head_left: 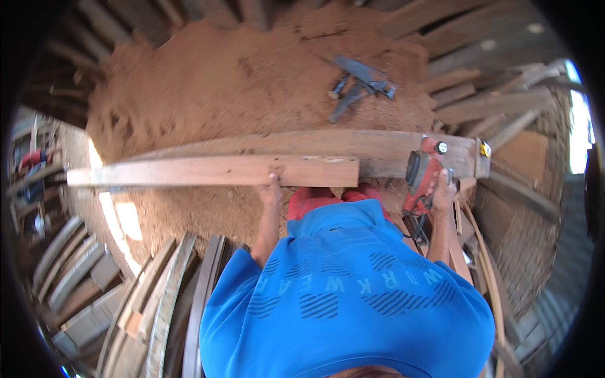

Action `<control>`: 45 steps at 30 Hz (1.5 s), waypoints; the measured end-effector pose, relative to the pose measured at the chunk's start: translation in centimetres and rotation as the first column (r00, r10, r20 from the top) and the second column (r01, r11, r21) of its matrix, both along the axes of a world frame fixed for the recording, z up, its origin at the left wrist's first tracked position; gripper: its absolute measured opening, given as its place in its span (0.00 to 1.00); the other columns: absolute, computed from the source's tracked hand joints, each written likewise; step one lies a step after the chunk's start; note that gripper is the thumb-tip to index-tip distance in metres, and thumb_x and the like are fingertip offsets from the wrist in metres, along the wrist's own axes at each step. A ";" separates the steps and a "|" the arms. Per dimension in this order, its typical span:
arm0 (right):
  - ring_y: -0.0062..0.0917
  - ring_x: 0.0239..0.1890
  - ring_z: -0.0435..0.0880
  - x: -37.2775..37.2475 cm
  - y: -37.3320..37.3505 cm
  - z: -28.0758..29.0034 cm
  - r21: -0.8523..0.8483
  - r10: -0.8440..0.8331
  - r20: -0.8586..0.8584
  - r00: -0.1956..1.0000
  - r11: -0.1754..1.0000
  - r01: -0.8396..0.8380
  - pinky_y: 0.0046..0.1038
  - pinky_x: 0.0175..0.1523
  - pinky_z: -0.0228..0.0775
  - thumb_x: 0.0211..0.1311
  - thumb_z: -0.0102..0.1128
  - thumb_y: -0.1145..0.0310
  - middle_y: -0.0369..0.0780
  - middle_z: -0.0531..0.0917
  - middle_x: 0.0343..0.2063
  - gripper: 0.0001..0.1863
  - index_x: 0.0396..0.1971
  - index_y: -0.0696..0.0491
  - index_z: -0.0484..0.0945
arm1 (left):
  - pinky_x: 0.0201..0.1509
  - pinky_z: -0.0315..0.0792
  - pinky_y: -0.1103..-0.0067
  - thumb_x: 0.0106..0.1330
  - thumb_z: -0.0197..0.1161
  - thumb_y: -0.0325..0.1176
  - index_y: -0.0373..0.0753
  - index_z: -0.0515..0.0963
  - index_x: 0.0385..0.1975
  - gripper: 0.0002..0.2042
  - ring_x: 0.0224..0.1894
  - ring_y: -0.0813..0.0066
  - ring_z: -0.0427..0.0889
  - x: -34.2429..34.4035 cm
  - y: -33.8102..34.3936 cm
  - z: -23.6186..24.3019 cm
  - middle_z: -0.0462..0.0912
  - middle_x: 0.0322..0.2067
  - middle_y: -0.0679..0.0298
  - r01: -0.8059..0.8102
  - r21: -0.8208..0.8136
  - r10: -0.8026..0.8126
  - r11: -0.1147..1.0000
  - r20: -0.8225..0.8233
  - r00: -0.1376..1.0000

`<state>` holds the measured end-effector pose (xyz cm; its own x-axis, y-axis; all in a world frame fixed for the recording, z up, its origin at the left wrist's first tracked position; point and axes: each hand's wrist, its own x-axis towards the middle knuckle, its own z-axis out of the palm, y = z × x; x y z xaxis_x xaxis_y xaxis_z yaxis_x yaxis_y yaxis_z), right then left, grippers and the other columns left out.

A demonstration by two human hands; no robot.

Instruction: The person shapes a long curved wooden plank using a hand saw, a mallet with a chisel, and an electric sander. They repeatedly cut, chip, and sand the plank while standing in a cluttered workshop.

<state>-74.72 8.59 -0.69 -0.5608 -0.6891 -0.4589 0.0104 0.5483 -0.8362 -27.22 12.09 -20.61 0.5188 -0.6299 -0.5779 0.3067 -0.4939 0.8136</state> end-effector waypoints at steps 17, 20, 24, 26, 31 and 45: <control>0.17 0.15 0.73 -16.9 6.5 -5.9 -0.138 -0.614 0.335 0.715 0.719 0.682 0.21 0.20 0.68 0.70 0.57 0.48 0.30 0.74 0.18 0.19 0.32 0.50 0.72 | 0.48 0.74 0.62 0.71 0.57 0.55 0.40 0.71 0.42 0.21 0.28 0.66 0.72 4.4 -2.2 1.4 0.72 0.34 0.63 0.045 0.574 0.101 0.818 -0.219 0.971; 0.17 0.20 0.75 -21.7 3.2 -8.5 -0.226 -0.590 0.402 0.701 0.677 0.700 0.22 0.23 0.70 0.69 0.57 0.47 0.30 0.74 0.23 0.18 0.35 0.48 0.73 | 0.39 0.74 0.64 0.71 0.57 0.55 0.41 0.69 0.36 0.20 0.19 0.71 0.59 2.3 -2.8 1.4 0.63 0.25 0.65 -0.067 0.619 0.149 0.782 -0.080 0.986; 0.19 0.25 0.74 -25.7 -2.0 -11.0 -0.190 -0.646 0.449 0.617 0.605 0.773 0.24 0.29 0.71 0.70 0.56 0.50 0.31 0.74 0.25 0.14 0.36 0.46 0.72 | 0.32 0.72 0.66 0.72 0.58 0.53 0.43 0.70 0.35 0.18 0.18 0.71 0.61 3.2 -1.0 0.1 0.64 0.25 0.64 0.105 0.466 0.042 0.879 -0.294 0.955; 0.19 0.25 0.71 -28.7 -2.7 -14.8 -0.221 -0.593 0.518 0.616 0.603 0.767 0.24 0.31 0.70 0.71 0.54 0.53 0.30 0.72 0.25 0.12 0.34 0.44 0.69 | 0.40 0.75 0.64 0.72 0.58 0.49 0.42 0.71 0.43 0.16 0.26 0.69 0.70 7.3 0.3 -1.5 0.71 0.33 0.62 0.255 0.346 -0.043 0.903 -0.516 0.855; 0.28 0.39 0.79 -29.9 -2.9 -17.1 0.023 -0.682 0.179 0.710 0.724 0.690 0.38 0.38 0.77 0.70 0.55 0.52 0.38 0.78 0.41 0.18 0.48 0.51 0.74 | 0.60 0.67 0.46 0.66 0.66 0.50 0.44 0.64 0.64 0.31 0.61 0.50 0.71 -0.2 0.5 0.6 0.71 0.60 0.56 -0.159 0.334 0.278 0.929 -0.348 0.895; 0.49 0.61 0.73 11.3 -11.3 -13.6 0.477 0.991 -0.132 0.008 0.071 -0.876 0.45 0.65 0.66 0.66 0.50 0.45 0.54 0.72 0.61 0.30 0.59 0.52 0.74 | 0.58 0.73 0.55 0.61 0.72 0.50 0.46 0.68 0.58 0.30 0.52 0.60 0.80 -5.4 0.9 4.0 0.80 0.51 0.61 -0.163 0.088 0.184 0.983 -0.574 0.798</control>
